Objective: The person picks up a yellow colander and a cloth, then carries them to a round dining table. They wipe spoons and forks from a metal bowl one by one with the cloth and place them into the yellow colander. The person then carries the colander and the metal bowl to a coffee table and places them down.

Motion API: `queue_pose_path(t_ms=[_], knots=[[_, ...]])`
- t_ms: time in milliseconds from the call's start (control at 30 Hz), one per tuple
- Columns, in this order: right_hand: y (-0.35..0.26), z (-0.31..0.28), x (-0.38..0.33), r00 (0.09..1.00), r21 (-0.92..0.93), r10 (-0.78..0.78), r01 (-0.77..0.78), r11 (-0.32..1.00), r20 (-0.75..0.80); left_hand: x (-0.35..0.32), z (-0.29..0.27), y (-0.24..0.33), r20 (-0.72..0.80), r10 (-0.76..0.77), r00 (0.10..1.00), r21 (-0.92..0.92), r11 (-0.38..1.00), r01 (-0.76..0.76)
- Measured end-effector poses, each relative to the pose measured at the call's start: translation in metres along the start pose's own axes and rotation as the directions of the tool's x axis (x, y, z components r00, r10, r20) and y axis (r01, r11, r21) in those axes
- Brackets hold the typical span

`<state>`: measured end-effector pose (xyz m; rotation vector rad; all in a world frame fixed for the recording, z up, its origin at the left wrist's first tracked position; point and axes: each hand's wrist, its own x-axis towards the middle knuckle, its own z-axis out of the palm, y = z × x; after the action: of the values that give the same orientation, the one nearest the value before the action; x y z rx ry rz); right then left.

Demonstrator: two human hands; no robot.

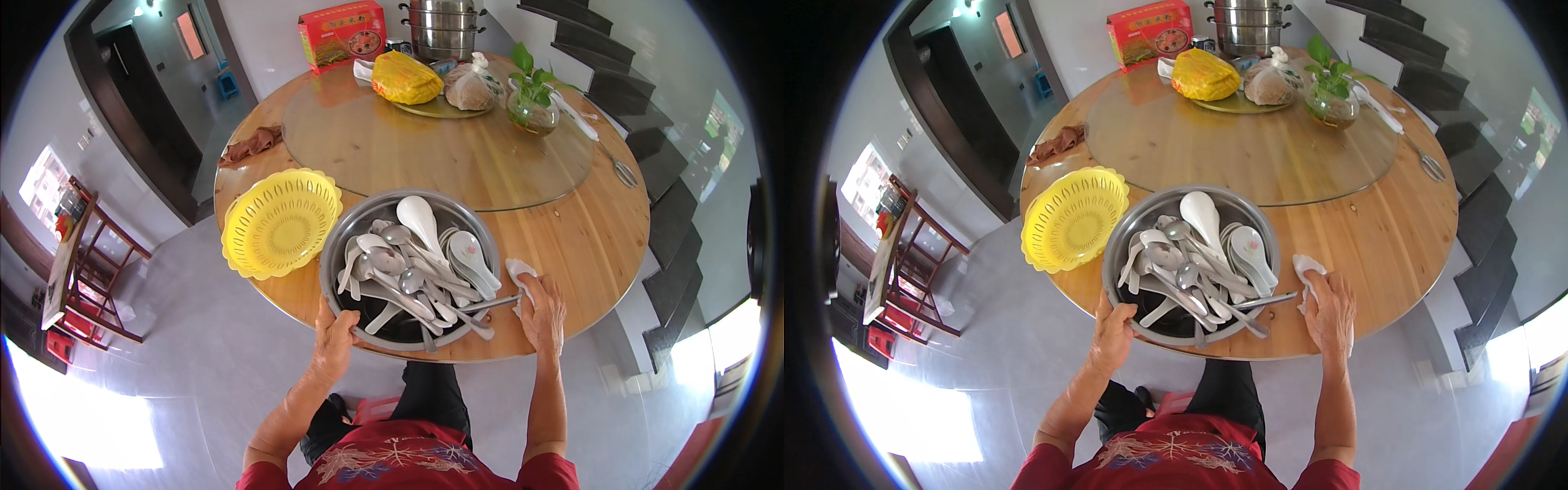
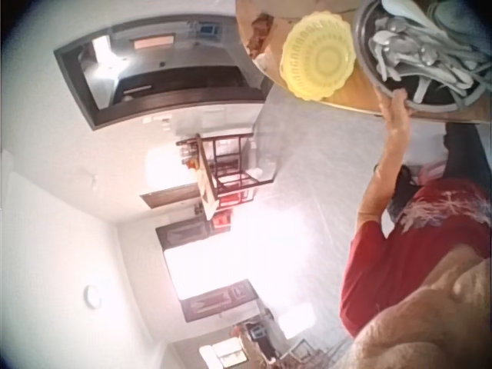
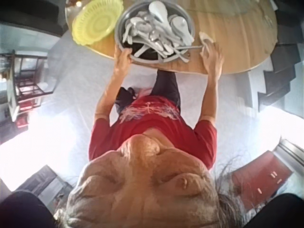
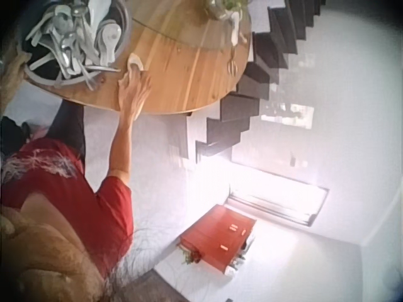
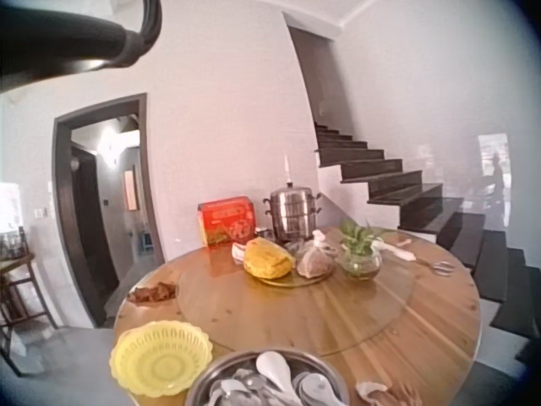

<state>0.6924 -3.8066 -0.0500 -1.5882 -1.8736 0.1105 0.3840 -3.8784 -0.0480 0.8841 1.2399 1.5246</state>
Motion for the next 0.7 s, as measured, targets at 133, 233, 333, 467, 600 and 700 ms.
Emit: queue_pose_path(t_ms=[133, 233, 333, 467, 600, 700], knots=[[0.004, 0.003, 0.002, 0.997, 0.204, 0.082, -0.078, 0.976, -0.010, 0.015, -0.011, -0.003, 0.079, 0.094, 0.992, 0.225, 0.968, -0.110], [0.007, 0.005, 0.002, 0.988, 0.401, 0.151, -0.124, 0.908, -0.036, 0.028, -0.003, -0.004, 0.031, 0.022, 0.999, 0.132, 0.991, -0.026], [0.010, 0.001, 0.002, 0.991, 0.467, 0.109, -0.060, 0.882, -0.078, 0.055, 0.005, -0.023, 0.059, -0.040, 0.998, -0.079, 0.996, 0.044], [0.025, 0.008, -0.002, 0.982, 0.592, 0.188, -0.149, 0.792, -0.005, 0.068, 0.022, -0.027, 0.063, -0.132, 0.989, 0.112, 0.986, 0.124], [0.033, 0.012, -0.008, 0.942, 0.620, 0.314, -0.177, 0.765, -0.118, 0.066, 0.043, -0.028, 0.196, 0.000, 0.981, 0.374, 0.924, -0.074], [0.034, 0.012, -0.012, 0.937, 0.640, 0.314, -0.147, 0.754, -0.155, 0.067, 0.056, -0.021, 0.166, -0.074, 0.983, 0.315, 0.949, 0.018]])
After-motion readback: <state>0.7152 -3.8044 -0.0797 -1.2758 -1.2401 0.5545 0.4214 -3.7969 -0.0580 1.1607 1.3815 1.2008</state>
